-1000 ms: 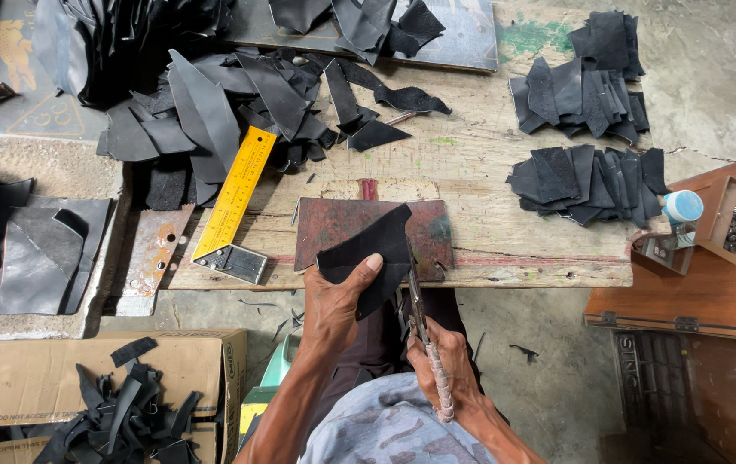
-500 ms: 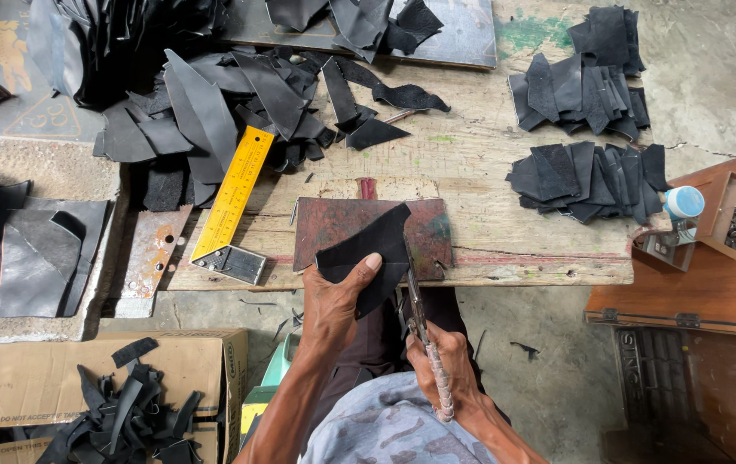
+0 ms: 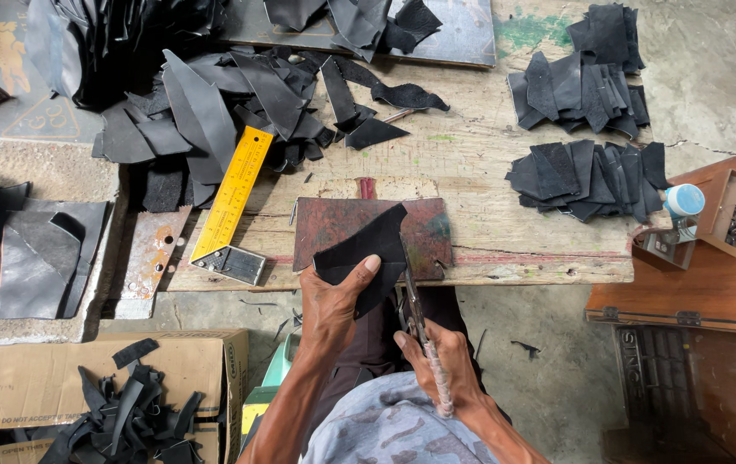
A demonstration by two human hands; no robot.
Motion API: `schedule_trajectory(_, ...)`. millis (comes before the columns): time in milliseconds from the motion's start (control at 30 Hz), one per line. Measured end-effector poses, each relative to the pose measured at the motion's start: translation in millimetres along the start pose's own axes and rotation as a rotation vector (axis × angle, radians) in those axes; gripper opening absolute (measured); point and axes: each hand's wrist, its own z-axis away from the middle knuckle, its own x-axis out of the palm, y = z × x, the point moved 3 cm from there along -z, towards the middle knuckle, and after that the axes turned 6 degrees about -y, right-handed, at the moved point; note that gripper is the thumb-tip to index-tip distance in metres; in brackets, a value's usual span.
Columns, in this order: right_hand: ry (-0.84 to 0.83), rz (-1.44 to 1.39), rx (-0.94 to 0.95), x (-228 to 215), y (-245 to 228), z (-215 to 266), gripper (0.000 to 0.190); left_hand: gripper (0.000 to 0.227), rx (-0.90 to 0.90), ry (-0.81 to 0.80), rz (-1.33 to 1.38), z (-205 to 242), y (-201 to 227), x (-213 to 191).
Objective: The person handles small black leather pieces, marking them with a yellow ruler and cutting them into specific shapes with shears on a workbench.
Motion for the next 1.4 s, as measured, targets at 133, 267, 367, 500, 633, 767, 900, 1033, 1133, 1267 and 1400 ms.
schedule_trajectory(133,0.01,-0.033,-0.049,0.4,-1.0,1.3,0.034,0.024,0.015,-0.005,-0.033,2.2,-1.3,-1.3)
schedule_trajectory(267,0.019,-0.012,-0.063,-3.5,-4.4,-4.9,0.03,0.021,-0.047,-0.039,-0.077,7.5,-2.6,-0.1)
schedule_trajectory(367,0.033,-0.043,-0.136,-10.8,-10.0,-13.4,0.025,0.018,-0.093,-0.049,-0.181,12.3,-5.2,2.9)
schedule_trajectory(500,0.066,-0.05,-0.128,-14.9,-14.9,-19.0,0.022,0.017,-0.101,-0.051,-0.191,14.0,-6.0,4.7)
schedule_trajectory(633,0.093,-0.033,-0.144,-13.5,-14.2,-19.1,0.016,0.02,-0.107,-0.044,-0.118,12.5,-9.9,4.4)
schedule_trajectory(767,0.086,-0.024,-0.164,-12.7,-7.9,-19.3,0.013,0.025,-0.135,-0.018,-0.032,10.4,-19.2,3.0)
schedule_trajectory(900,0.085,-0.022,-0.158,-10.7,-1.2,-19.3,0.014,0.025,-0.15,-0.01,-0.018,10.1,-27.1,0.0)
schedule_trajectory(1033,0.083,-0.021,-0.141,-9.5,4.5,-18.9,0.015,0.024,-0.155,-0.004,-0.024,9.5,-30.7,-1.7)
schedule_trajectory(1133,0.092,-0.007,-0.17,-9.5,7.5,-18.9,0.014,0.023,-0.149,-0.007,-0.006,9.0,-31.2,-1.9)
schedule_trajectory(1267,0.088,-0.029,-0.177,-7.7,11.9,-18.8,0.013,0.021,-0.145,-0.027,-0.017,9.8,-30.8,-2.6)
schedule_trajectory(1400,0.1,-0.003,-0.183,-6.3,13.6,-18.1,0.015,0.021,-0.146,-0.021,-0.006,9.3,-31.9,-3.5)
